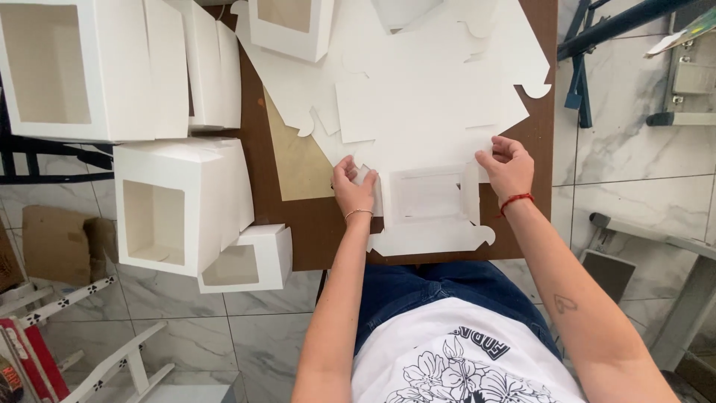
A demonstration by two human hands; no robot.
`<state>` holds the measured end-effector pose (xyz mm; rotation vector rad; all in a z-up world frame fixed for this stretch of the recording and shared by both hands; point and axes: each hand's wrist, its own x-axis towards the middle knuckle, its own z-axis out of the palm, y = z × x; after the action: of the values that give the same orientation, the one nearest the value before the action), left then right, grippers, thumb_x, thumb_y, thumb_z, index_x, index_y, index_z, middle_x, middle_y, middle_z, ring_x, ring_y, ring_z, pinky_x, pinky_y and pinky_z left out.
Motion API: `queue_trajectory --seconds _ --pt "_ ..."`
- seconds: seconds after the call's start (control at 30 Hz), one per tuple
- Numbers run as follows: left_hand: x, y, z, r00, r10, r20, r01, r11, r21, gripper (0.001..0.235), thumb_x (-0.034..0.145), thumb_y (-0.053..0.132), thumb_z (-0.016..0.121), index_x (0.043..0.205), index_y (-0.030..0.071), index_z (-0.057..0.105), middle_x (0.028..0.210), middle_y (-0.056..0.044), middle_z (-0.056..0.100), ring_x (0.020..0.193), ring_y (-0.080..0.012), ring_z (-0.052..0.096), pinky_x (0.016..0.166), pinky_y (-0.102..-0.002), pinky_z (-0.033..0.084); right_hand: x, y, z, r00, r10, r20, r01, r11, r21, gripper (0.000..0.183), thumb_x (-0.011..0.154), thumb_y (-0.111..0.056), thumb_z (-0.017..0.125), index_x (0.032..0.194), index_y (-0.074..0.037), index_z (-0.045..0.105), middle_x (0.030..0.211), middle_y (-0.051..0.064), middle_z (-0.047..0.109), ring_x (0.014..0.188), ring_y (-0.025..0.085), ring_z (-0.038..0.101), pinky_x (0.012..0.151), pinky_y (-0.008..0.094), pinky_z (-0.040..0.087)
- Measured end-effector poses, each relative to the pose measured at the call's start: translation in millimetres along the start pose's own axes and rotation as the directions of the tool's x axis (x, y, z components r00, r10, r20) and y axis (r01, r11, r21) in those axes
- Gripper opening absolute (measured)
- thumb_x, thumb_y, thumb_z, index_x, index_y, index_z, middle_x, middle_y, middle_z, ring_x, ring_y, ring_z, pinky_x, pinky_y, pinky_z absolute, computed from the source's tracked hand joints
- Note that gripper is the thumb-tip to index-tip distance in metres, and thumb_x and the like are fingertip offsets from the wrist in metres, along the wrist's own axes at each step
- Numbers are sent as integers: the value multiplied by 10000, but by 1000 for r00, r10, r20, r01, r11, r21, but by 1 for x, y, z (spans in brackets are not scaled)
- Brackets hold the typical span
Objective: Folding flat cardboard templates into 3D boxes and stacking them
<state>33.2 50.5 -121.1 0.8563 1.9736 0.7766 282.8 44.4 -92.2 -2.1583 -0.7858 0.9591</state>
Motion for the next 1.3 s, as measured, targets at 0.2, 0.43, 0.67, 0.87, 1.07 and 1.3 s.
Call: queue_trajectory --seconds 0.2,0.43,0.67,0.87,1.07,1.3 --pt "-2 25 2 998 -53 -47 60 985 161 421 542 120 740 934 172 598 807 15 458 754 -138 535 689 -264 455 13 11 12 994 37 -106 -45 996 -75 286 582 -219 724 853 -216 633 676 -69 561 630 38 546 604 194 464" --pt "-47 44 8 843 536 43 -515 781 354 410 749 102 595 1152 78 521 1182 -118 437 1026 -310 491 817 -438 415 -35 -38 24 966 -257 -7 253 955 -158 227 746 -121 593 969 -80 599 900 145 616 897 292 582 788 397 453" --pt "-16 54 17 916 202 347 -397 572 718 526 843 563 286 1072 172 554 1142 -19 518 1070 -200 458 980 -598 85 -18 -32 34 878 -219 426 473 541 -696 232 836 -348 461 864 -228 658 1042 33 589 962 247 551 852 501 318" --pt "61 42 -1 992 86 -89 -62 969 239 427 602 236 741 962 201 514 934 13 539 870 -199 569 776 -365 449 54 -33 12 978 -207 -4 205 970 -129 313 711 -214 721 987 -160 585 927 23 595 800 162 597 656 265 500" --pt "55 64 3 999 41 -33 -29 952 304 607 597 81 723 1135 141 447 972 -63 568 915 -248 564 800 -379 441 88 -4 29 938 -323 -124 272 911 -309 357 608 -235 758 923 -145 616 724 -1 529 663 159 550 591 282 478" --pt "7 76 48 780 497 381 -625 571 532 670 781 362 540 1275 -32 319 1366 -228 259 1237 -356 302 982 -523 254 0 -79 65 598 -722 348 769 396 -502 545 744 -101 584 1219 99 409 1201 311 423 1039 434 464 804 559 405"
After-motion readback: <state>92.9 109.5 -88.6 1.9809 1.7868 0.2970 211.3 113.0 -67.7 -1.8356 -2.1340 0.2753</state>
